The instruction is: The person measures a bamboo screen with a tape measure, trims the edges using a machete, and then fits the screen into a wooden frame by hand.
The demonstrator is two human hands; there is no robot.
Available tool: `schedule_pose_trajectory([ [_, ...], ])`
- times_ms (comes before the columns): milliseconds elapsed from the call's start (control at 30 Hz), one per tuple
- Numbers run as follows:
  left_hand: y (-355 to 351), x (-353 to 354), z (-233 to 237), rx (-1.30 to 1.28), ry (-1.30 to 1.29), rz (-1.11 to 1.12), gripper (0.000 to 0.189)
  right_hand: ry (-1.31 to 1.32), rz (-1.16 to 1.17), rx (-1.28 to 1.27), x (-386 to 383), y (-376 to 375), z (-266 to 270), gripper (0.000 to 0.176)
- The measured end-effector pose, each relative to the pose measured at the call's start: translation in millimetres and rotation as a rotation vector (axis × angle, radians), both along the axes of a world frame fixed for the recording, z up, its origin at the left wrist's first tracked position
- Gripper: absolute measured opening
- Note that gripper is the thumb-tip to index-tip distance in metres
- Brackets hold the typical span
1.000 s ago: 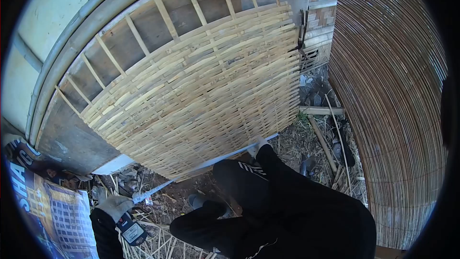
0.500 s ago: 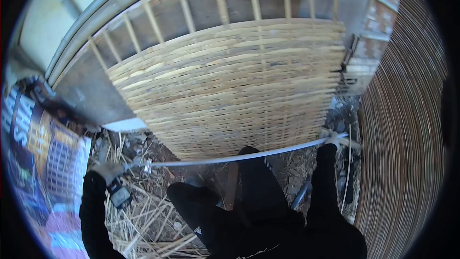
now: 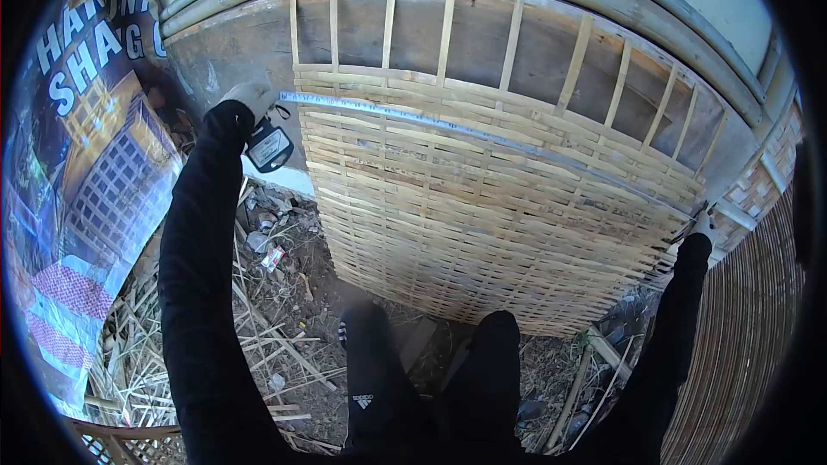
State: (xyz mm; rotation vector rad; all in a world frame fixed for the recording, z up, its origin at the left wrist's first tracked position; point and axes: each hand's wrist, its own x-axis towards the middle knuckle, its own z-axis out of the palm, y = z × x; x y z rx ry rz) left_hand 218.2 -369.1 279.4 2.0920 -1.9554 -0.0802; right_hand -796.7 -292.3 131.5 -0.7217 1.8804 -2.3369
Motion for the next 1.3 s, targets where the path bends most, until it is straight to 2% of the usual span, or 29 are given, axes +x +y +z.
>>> schedule_pose_trajectory([
  [67,-37,12,-5,-0.144,-0.063,-0.034,0.034,0.010,0.079,0.189,27,-6,40,0.024],
  [167,-67,17,2,-0.103,-0.087,0.023,0.034,0.096,0.076,0.243,-40,-46,33,0.025],
  [200,-74,19,0,-0.123,-0.106,0.045,0.033,-0.163,0.219,0.179,24,-31,66,0.023],
  [267,-100,38,-12,-0.161,-0.204,0.015,0.033,-0.283,0.477,-0.044,6,-47,63,0.026],
  [300,-100,34,-10,-0.110,-0.101,0.028,0.034,-0.331,0.586,-0.164,5,-45,62,0.021],
  [333,-114,45,-18,-0.149,-0.225,-0.038,0.036,-0.274,0.528,-0.213,14,-44,63,0.018],
  [367,-116,42,-19,-0.135,-0.141,0.006,0.037,-0.076,0.644,-0.255,-15,-52,52,0.020],
  [433,-140,64,-29,-0.082,-0.109,0.011,0.039,-0.297,0.423,-0.278,105,-15,98,0.009],
  [500,-158,86,-34,-0.124,-0.264,-0.073,0.039,-0.333,0.530,-0.370,128,-9,105,0.019],
  [533,-155,83,-29,-0.084,-0.209,-0.049,0.039,-0.283,0.516,-0.356,138,-7,108,0.021],
  [633,-165,82,-22,-0.059,-0.223,-0.068,0.036,-0.289,0.355,-0.244,142,-10,113,0.028],
  [700,-164,75,-20,-0.103,-0.042,-0.038,0.032,-0.172,0.305,-0.095,132,-19,113,0.032],
  [800,-154,55,-7,-0.030,0.059,-0.008,0.028,-0.122,0.241,-0.053,120,-31,109,0.030],
  [900,-131,28,4,0.008,0.032,-0.014,0.027,-0.087,0.183,-0.033,118,-37,109,0.027],
  [1000,-135,37,-3,-0.035,0.042,-0.015,0.029,-0.113,0.159,-0.011,104,-39,102,0.032],
  [1100,-132,34,-4,-0.062,0.038,-0.024,0.030,-0.016,0.218,0.114,102,-32,103,0.034],
  [1200,-156,58,-12,-0.062,0.039,-0.005,0.032,0.069,0.103,0.237,94,-41,96,0.039],
  [1267,-161,62,-13,-0.054,0.047,0.010,0.033,0.436,-0.202,0.392,97,-41,92,0.045],
  [1300,-155,53,-10,-0.073,0.021,0.016,0.035,0.440,-0.203,0.386,101,-41,94,0.045],
])
